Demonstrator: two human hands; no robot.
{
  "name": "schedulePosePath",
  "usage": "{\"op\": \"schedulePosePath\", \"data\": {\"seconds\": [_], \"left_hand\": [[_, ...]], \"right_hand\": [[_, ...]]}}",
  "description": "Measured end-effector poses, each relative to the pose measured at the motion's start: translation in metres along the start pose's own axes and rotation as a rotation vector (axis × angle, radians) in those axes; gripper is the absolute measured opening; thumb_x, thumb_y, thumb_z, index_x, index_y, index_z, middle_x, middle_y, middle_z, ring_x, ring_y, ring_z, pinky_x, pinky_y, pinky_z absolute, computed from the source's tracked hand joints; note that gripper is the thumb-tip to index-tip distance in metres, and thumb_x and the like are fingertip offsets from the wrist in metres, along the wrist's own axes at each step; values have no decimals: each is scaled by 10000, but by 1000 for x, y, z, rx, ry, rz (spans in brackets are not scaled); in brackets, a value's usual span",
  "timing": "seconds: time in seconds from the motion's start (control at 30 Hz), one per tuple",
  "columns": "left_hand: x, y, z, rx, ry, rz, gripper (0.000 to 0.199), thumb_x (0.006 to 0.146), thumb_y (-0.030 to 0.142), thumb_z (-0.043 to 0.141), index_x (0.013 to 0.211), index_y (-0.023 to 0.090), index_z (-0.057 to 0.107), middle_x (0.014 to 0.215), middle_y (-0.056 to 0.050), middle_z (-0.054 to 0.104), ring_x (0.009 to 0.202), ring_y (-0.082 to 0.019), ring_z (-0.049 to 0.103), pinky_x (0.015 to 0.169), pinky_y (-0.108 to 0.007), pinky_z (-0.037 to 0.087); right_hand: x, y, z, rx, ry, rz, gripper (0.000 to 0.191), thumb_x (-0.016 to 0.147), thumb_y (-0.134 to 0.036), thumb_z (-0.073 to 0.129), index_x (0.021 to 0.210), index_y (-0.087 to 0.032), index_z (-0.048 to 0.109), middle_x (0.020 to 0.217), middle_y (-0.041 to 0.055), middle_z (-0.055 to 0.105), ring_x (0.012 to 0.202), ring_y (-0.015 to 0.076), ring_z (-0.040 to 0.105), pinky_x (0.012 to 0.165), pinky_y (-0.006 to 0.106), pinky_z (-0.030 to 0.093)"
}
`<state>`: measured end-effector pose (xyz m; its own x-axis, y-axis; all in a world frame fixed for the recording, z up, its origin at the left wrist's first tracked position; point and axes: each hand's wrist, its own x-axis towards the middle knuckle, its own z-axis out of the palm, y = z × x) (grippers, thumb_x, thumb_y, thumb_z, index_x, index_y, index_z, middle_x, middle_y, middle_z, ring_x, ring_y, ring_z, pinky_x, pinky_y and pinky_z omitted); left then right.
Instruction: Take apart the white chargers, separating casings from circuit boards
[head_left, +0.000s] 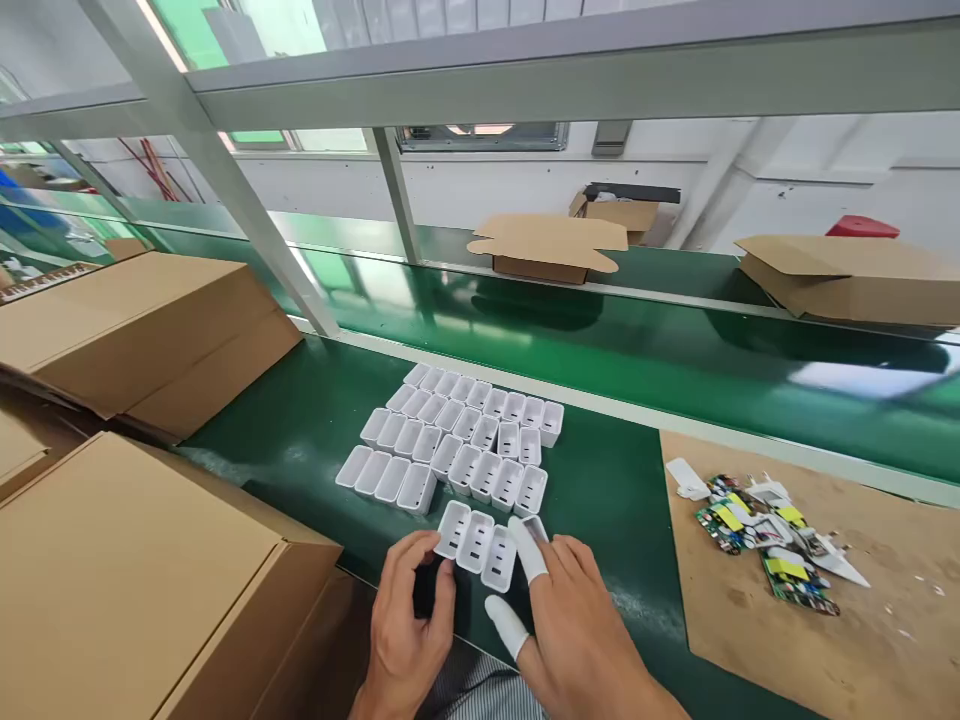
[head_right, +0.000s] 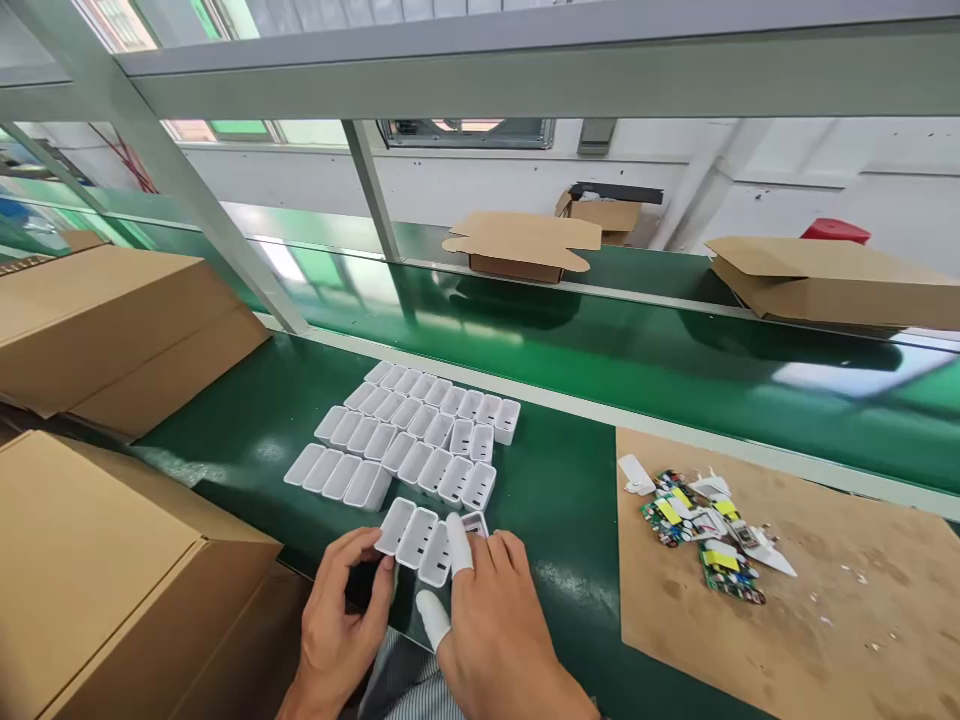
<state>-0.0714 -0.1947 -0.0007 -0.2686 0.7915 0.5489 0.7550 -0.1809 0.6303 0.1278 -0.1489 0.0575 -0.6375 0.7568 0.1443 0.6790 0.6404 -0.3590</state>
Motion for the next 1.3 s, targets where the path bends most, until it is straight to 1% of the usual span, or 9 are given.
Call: {"op": "schedulePosePath", "data": {"seconds": [0.2, 0.33, 0.43, 0.53, 0.63, 0.83, 1.03, 1.17, 1.3], "left_hand": [[0, -13, 0, 58, 19, -6, 239, 968, 172, 600, 1200, 208, 644, 1202, -107, 636, 1062, -210, 680, 904, -345, 603], [-5, -8, -3, 39, -32, 48, 293, 951, 162, 608, 1237, 217, 640, 1310, -127, 575, 1167, -235, 651, 950, -358, 604], [-5, -5, -5, 49, -81, 73, 368, 929, 190, 633, 1295, 221, 628, 1397, -149, 523, 1195, -266, 632, 947, -388, 610], [-7, -4, -5, 89, -95, 30, 399, 922, 231, 650, 1320, 225, 628, 1455, -160, 479, 1204, -293, 607, 959, -431, 600], [-7, -5, -2, 125, -71, 36, 389, 931, 232, 652, 1319, 244, 627, 1445, -148, 478, 1166, -276, 604, 949, -426, 593], [3, -14, 0, 230, 33, -31, 459, 934, 308, 693, 1374, 278, 565, 1475, -130, 458, 1314, -321, 513, 1077, -512, 512], [29, -23, 1, 241, 100, -147, 728, 987, 332, 609, 1618, 324, 245, 1715, -112, 151, 1602, -398, 93, 1262, -679, 181], [41, -24, 10, 233, 94, -179, 793, 991, 464, 586, 1645, 328, 158, 1744, -111, 29, 1602, -429, -1, 1242, -716, 156], [38, -13, 17, 236, -38, -98, 1124, 795, 733, 710, 1655, 312, 120, 1745, -135, 28, 1583, -496, -18, 1206, -775, 157]], "right_hand": [[-17, 16, 30, -117, 173, -106, 211, 859, -45, 516, 737, -215, 542, 1412, 218, 571, 1184, 399, 640, 687, 423, 635], [-17, 14, 59, 52, 271, 15, 431, 842, 32, 359, 1133, -179, 597, 1230, 208, 643, 866, 254, 732, 523, 279, 589], [-13, 12, 59, 173, 262, 16, 608, 837, 2, 375, 1413, -176, 450, 1249, 197, 629, 859, 242, 726, 600, 295, 623], [-9, 14, 42, 172, 299, -68, 520, 857, -34, 428, 1350, -190, 485, 1281, 211, 607, 1025, 299, 702, 663, 331, 640], [0, 14, 30, 252, 257, -76, 434, 944, -59, 436, 1349, -201, 502, 1243, 181, 611, 1086, 260, 682, 821, 335, 647], [10, 14, 39, 319, 248, 5, 498, 1025, -209, 490, 1513, -275, 415, 1400, 169, 542, 1189, 279, 661, 916, 394, 644], [3, 32, 29, 340, 331, 253, 767, 959, -456, 649, 1609, -351, 255, 1595, 149, 374, 1370, 386, 529, 915, 513, 639], [9, 31, 26, 533, 265, 436, 1024, 880, -520, 729, 1656, -350, 84, 1718, 115, 159, 1521, 418, 323, 1119, 631, 475], [18, 26, 40, 934, 187, 476, 1118, 892, -572, 691, 1661, -290, -71, 1718, 126, 202, 1527, 360, 339, 1199, 563, 391]]}}
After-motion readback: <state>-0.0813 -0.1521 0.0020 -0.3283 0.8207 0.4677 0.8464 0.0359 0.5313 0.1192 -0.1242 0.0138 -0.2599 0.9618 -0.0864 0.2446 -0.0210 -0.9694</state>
